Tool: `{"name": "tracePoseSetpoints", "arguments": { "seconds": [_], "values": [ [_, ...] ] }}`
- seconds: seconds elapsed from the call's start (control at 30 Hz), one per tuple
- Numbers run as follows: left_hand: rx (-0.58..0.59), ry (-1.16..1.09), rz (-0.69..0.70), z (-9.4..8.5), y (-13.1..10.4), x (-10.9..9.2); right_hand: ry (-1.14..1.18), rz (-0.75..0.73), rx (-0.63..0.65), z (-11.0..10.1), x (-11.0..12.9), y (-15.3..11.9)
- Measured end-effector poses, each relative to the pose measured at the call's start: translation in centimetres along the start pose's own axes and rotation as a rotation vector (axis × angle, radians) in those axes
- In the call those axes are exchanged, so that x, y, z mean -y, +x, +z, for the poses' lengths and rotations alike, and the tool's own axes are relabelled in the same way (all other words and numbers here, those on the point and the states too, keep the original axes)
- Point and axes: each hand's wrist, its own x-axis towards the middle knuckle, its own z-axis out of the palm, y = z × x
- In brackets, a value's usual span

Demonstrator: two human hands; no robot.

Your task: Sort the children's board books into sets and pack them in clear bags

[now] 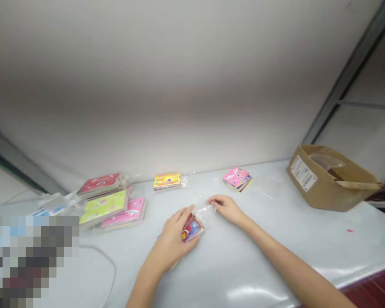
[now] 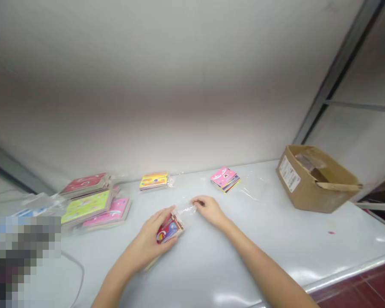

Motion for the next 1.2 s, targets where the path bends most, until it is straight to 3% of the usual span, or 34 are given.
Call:
{"name": "tracePoseSetpoints", "arguments": {
  "seconds": [0.2,0.47,1.0,1.2],
  "values": [
    [-0.005,0.005,0.017,-0.3,0.0,-0.1,0.062,-0.010,0.033,-0.4,0.2,0.1],
    [-0.184,0.008,-0.003,-1.9,0.0,0.1,0.048,-0.024,0.130,-0.2,0.6,-0.5],
    [-0.108,0.004,-0.032,-1.1,0.2,0.5,-0.037,-0.022,0.201,-0.7,1.0,-0.9],
    [-0.107,0.013,-0.018,-1.1,0.3,0.7,-0.054,-0.030,0.155,-1.0,1.3,-0.9]
  ]
}}
